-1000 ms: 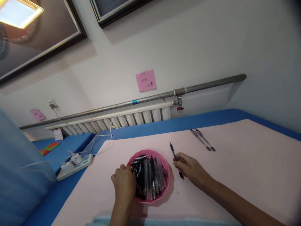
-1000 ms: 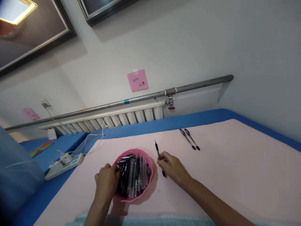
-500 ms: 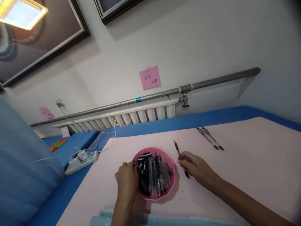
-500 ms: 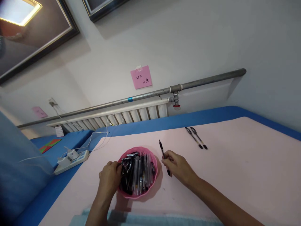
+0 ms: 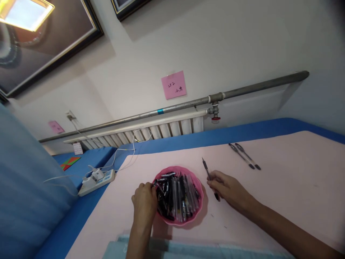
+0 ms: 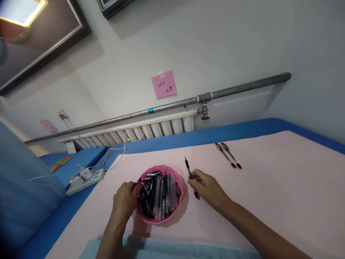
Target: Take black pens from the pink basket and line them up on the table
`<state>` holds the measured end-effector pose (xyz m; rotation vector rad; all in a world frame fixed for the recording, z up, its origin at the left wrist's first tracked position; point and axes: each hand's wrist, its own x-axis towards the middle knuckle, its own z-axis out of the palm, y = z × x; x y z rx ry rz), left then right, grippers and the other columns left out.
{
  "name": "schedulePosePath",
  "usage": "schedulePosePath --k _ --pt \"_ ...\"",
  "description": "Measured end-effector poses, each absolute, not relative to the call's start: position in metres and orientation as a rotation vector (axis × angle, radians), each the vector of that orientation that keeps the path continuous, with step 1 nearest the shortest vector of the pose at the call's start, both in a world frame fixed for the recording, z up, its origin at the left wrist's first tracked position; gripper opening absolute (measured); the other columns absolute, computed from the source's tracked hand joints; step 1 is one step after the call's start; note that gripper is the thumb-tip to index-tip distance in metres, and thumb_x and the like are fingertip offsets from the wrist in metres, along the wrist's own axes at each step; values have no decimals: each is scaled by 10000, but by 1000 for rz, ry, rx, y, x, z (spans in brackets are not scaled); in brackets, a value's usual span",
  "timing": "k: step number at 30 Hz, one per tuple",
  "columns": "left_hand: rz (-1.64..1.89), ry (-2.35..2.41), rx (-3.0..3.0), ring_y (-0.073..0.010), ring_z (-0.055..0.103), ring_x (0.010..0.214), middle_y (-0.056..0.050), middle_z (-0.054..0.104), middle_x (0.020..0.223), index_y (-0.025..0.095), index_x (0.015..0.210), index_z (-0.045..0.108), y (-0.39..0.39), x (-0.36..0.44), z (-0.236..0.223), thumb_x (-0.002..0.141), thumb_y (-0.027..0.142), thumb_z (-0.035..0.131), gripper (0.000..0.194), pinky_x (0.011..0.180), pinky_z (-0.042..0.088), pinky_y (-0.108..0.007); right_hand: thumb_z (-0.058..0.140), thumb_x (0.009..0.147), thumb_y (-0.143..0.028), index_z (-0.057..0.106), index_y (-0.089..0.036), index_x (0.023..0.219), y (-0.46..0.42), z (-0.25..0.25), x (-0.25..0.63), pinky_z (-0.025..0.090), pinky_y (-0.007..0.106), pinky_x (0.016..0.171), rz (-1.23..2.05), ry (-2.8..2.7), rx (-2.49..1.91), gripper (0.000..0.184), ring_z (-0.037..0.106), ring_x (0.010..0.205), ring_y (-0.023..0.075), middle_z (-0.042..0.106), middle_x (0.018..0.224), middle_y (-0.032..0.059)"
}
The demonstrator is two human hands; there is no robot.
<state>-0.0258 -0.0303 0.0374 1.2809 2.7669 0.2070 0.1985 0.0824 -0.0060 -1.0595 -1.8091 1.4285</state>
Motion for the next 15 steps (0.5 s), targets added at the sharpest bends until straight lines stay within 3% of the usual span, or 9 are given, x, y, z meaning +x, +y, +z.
schedulePosePath --k 8,15 --pt "213 2794 1266 -253 553 934 -98 608 977 181 975 621 -25 -29 30 825 311 405 293 738 358 -351 485 743 -317 488 -214 702 82 -6 199 396 239 479 1393 -1836 -1072 111 457 452 108 445 519 -69" --pt "203 2649 1485 -200 534 940 -51 600 956 283 919 666 -24 -16 32 771 159 416 316 773 331 -334 484 744 -307 474 -216 692 82 -5 198 391 227 456 1391 -1845 -1067 106 460 454 109 438 514 -66"
